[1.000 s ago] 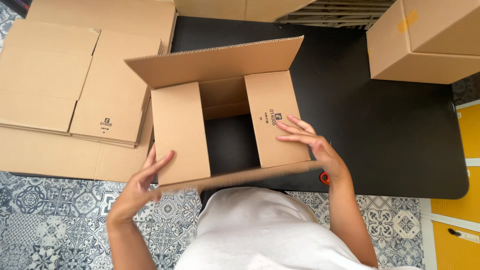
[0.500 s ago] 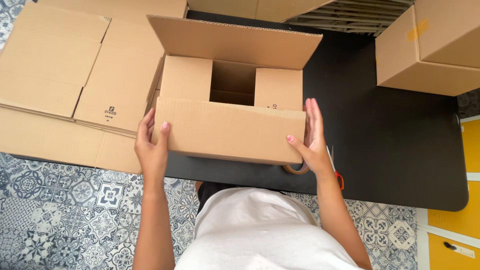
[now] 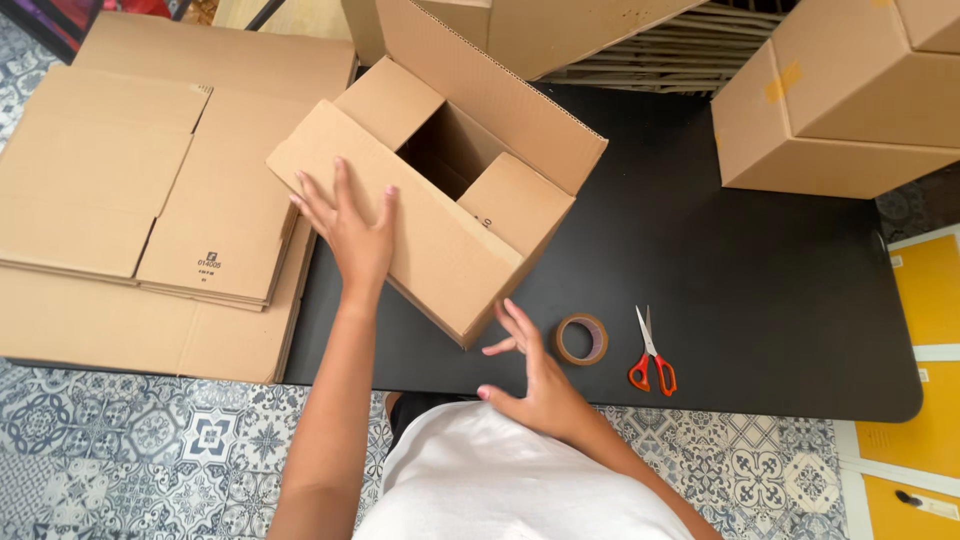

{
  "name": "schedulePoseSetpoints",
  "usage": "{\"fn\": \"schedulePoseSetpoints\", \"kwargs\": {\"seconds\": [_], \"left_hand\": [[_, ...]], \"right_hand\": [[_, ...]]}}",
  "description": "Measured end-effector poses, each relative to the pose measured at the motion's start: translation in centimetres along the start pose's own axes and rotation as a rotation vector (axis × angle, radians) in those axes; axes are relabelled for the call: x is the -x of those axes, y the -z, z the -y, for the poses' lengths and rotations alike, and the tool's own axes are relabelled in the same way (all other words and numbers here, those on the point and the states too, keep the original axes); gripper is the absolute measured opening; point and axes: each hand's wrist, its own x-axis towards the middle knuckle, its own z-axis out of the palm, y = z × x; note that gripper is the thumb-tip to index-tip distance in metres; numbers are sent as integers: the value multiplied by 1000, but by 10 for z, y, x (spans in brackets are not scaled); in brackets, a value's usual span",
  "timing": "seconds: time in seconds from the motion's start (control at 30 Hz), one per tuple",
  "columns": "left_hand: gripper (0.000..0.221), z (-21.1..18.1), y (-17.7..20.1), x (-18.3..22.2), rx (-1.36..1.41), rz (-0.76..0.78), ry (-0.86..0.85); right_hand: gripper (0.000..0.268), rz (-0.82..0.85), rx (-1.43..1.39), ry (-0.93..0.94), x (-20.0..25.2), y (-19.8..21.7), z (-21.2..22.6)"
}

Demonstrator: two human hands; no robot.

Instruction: The person folds a flat cardboard sheet into a box shape, applies packing tape to the seam, cuts the tape with scissors, and repeats the process for another box.

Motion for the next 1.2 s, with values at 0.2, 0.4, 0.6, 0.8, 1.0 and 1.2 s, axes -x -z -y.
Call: {"fn": "schedulePoseSetpoints", "kwargs": {"seconds": [0.2, 0.4, 0.6, 0.8, 1.0, 1.2], "left_hand": [[73, -19, 13, 3, 48, 156, 35], [81, -22, 29, -5, 81, 273, 97], [130, 72, -32, -19, 627, 252, 655], [124, 35, -6, 8, 799, 268, 765], [97, 31, 16, 4, 833, 437, 783], [101, 26, 18, 1, 855, 463, 798]], "right_hand": [[46, -815, -111, 61, -40, 58, -9], [73, -430, -510, -212, -109, 125, -40], [68, 110, -345, -651, -155, 138, -35], [104, 276, 130, -615, -147, 115, -7], [103, 348, 52, -713, -115, 99, 13], [82, 304, -513, -811, -151, 85, -55]]}}
